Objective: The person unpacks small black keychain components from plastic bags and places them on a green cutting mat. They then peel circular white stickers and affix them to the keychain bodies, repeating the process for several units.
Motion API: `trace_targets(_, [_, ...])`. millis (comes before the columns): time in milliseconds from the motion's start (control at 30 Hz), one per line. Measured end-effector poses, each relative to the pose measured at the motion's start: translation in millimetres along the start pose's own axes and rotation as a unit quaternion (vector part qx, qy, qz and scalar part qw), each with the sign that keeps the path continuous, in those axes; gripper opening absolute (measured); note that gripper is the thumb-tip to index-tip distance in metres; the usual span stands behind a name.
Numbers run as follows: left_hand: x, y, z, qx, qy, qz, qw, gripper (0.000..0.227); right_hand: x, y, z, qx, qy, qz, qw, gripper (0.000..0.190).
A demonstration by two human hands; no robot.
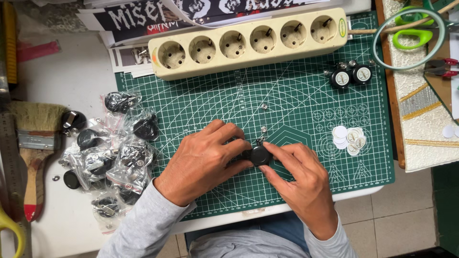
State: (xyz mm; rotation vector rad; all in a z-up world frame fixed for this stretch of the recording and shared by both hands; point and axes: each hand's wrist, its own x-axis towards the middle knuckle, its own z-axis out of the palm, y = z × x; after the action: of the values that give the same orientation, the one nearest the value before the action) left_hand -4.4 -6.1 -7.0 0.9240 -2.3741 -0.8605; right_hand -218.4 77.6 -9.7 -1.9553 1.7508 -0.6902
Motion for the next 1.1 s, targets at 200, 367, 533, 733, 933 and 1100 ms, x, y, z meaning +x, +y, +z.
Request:
trace_targets(200, [-1.1,0.5,2.9,0.026,0.011,0.025,0.999,0.032,-0.7,0.6,-0.3,-0.001,-0.001,-0.003,1.0,0.049])
trace_targets(367, [-1.6,0.2,3.4,0.03,0.009,0.027,0.999,0.028,0.5,-0.2,-0.5,-0.006,0.0,-0.007,1.0,0.054])
trace_targets(533, [-2.0,-0.7,3.3,0.025,0.017,0.03,0.999,0.029,0.8,-0.4,0.1,0.002,-0.002,0.0,1.0,0.053])
trace_targets(733, [-1.6,-0.6,3.2,0.026,0.017,0.031,0.999,0.029,0.6,-1.6,0.1,0.0,0.002,0.005,1.0,0.048])
trace_targets(933, [-2.2,-2.0,5.8,0.029,0.021,0.032,0.999,0.028,-0.4,0.1,2.0,0.001,0.004,0.006,1.0,0.046])
trace_targets(1100, [-2.8,-2.6,7.3,0.037,0.018,0.033,0.999,0.028,-0.6,0.2,2.6,0.002,0.002,0.01,1.0,0.046])
